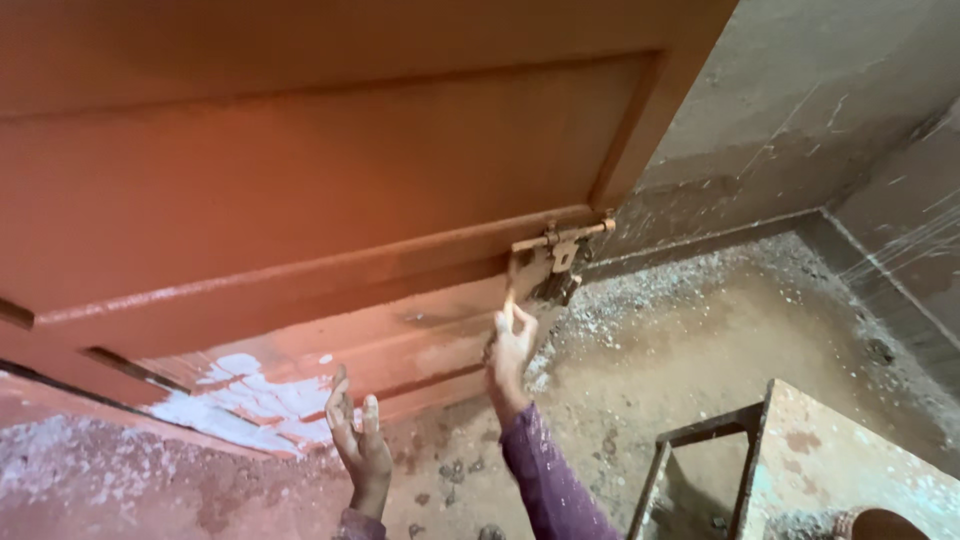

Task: The person paints a wooden door with a paintbrush, applying reddish-brown paint over unpainted patches on the lower panels and rails, working across different sections of the door. At the end they dip the brush into a paint container on a small table.

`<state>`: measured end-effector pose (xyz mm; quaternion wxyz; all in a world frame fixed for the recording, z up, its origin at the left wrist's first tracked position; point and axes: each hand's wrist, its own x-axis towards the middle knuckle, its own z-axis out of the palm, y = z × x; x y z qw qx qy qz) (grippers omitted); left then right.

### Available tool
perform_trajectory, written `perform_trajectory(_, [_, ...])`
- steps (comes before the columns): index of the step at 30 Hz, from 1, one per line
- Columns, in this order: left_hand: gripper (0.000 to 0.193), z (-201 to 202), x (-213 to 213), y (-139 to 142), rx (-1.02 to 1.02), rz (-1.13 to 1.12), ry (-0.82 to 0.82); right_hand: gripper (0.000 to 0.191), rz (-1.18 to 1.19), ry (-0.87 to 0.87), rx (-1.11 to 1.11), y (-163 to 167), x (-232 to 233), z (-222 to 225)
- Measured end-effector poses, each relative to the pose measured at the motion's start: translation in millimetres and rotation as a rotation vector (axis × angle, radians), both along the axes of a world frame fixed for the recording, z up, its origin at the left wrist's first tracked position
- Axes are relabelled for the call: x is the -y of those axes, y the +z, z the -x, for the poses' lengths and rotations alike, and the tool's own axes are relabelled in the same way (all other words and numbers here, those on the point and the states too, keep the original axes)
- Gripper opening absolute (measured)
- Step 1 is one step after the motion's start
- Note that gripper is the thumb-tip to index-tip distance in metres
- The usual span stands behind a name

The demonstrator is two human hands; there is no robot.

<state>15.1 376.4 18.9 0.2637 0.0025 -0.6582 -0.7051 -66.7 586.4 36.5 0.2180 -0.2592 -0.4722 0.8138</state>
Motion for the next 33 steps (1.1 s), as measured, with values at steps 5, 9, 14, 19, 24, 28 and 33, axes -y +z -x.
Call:
perform_trajectory(5, [0.047,-4,6,3,0.013,-0.023,-0.012,0.027,-0.042,-0.118,-0.097,-11,-5,6])
perform_trajectory(9, [0.047,-9,11,8,0.043,0.012,0.022,0.027,0.032,0.045,-0.06,-4,-19,13])
perform_trajectory(14, [0.047,-6,8,11,0.002,-0.045,-0.032,0.019,-0.114,0.234,-0.041,-14,41,-16])
perform_trajectory(19, [0.046,-3,11,15,-0.006,-0.036,-0.04,0.024,-0.009,0.687,0.071,-35,76,-31])
perform_trajectory(24, [0.045,-2,34,18,0.046,-0.047,0.013,0.027,-0.195,0.089,-0.121,-12,-7,-20])
perform_trajectory(28, [0.042,-8,54,17,-0.041,-0.099,0.017,0.023,-0.06,-0.034,0.023,2,10,-19])
perform_trajectory(33, [0.041,2,78,24,-0.056,-0.085,0.056,0.032,0.071,0.456,-0.157,-38,162,-26])
